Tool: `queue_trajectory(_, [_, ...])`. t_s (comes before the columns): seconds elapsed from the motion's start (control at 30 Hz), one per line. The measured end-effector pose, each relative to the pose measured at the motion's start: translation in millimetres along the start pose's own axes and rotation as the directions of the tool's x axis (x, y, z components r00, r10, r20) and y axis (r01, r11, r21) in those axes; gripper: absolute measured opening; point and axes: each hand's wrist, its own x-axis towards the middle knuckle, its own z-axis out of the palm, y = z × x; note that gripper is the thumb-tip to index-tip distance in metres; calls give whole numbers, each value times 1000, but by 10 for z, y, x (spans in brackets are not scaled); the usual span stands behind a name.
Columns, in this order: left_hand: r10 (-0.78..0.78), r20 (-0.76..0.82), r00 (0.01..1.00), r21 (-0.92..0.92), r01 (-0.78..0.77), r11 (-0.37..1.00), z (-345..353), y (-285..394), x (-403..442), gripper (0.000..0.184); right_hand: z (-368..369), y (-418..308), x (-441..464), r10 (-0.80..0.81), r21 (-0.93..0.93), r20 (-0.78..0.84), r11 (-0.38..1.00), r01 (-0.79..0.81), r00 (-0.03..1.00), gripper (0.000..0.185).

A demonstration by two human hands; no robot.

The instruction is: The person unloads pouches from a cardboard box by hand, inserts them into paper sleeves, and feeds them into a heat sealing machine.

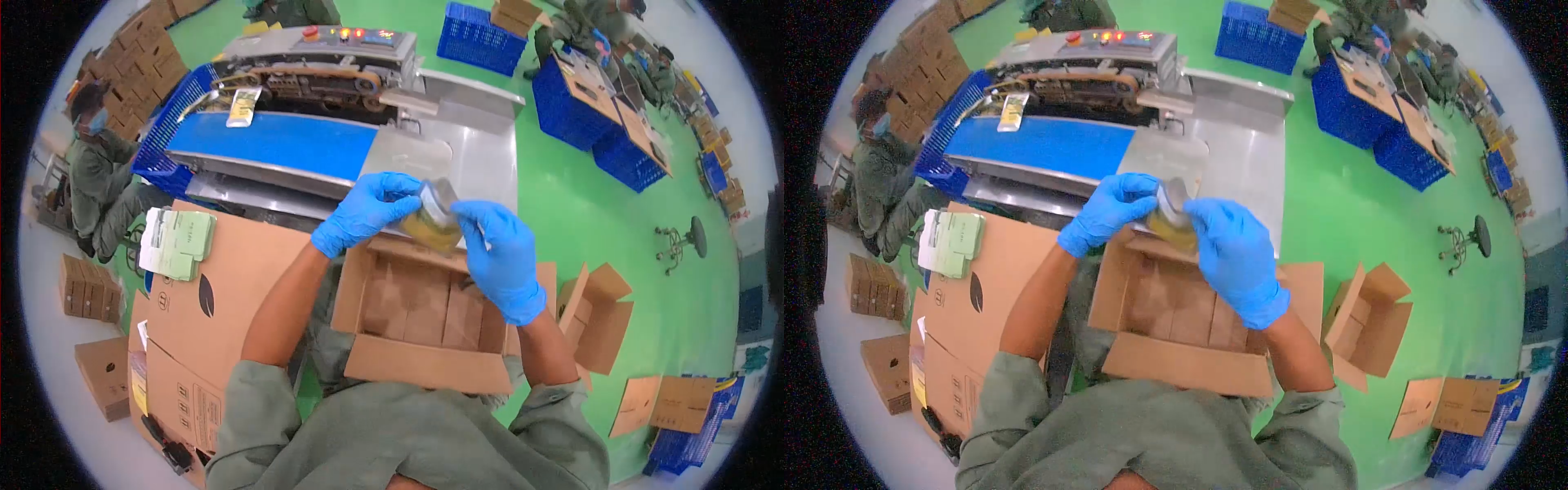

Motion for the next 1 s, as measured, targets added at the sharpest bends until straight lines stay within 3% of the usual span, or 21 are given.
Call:
queue_trajectory(0.03, [-2, -108, 994, -3, 2, 1000, -3, 72, 49, 21, 0, 30, 169, -66, 3, -76, 998, 66, 995, 20])
queue_trajectory(0.07, [22, -112, 993, 9, -21, 1000, -18, 117, 123, 21, -1, 53, 334, -130, 1, -150, 991, 132, 980, 22])
queue_trajectory(0.13, [248, -346, 905, 41, -250, 967, -54, 160, 269, 17, 77, 112, 592, -169, -22, -197, 985, 168, 966, 24])
queue_trajectory(0.2, [281, -389, 877, 52, -283, 958, -126, 163, 393, 16, 221, 195, 777, -91, 121, -350, 982, 142, 932, 28])
queue_trajectory(0.27, [319, -454, 832, 62, -328, 943, -209, 41, 496, 16, 411, 330, 848, -112, 151, -389, 971, 183, 914, 35])
queue_trajectory(0.37, [227, -490, 842, -3, -262, 965, -280, -266, 538, 17, 816, 560, 760, 112, 327, -271, 945, -19, 956, 35])
queue_trajectory(0.4, [155, -494, 855, -53, -208, 977, -308, -416, 551, 20, 940, 662, 699, 110, 328, -270, 945, -16, 957, 35])
queue_trajectory(0.53, [103, -488, 867, -83, -163, 983, -324, -569, 575, 27, 1164, 840, 646, 173, 317, -195, 942, -105, 965, 30])
queue_trajectory(0.63, [111, -529, 841, -67, -172, 983, -335, -577, 648, 18, 1195, 861, 693, 249, 416, -208, 898, -144, 946, 20])
queue_trajectory(0.7, [118, -526, 842, -56, -172, 983, -360, -563, 738, 17, 1256, 889, 759, 347, 441, -212, 868, -228, 914, 15])
queue_trajectory(0.77, [106, -630, 769, -104, -220, 970, -341, -537, 832, 14, 1327, 906, 843, 359, 453, -262, 865, -214, 896, 15])
queue_trajectory(0.83, [81, -648, 757, -154, -234, 960, -369, -504, 931, 16, 1435, 970, 930, 370, 469, -307, 861, -199, 877, 16])
queue_trajectory(0.9, [52, -667, 743, -201, -247, 948, -423, -527, 1052, 18, 1568, 1051, 1023, 529, 674, -284, 703, -225, 800, 18])
queue_trajectory(1.0, [-21, -685, 728, -220, -180, 959, -547, -657, 1283, 18, 1732, 1141, 1119, 647, 753, -266, 602, -264, 715, 20])
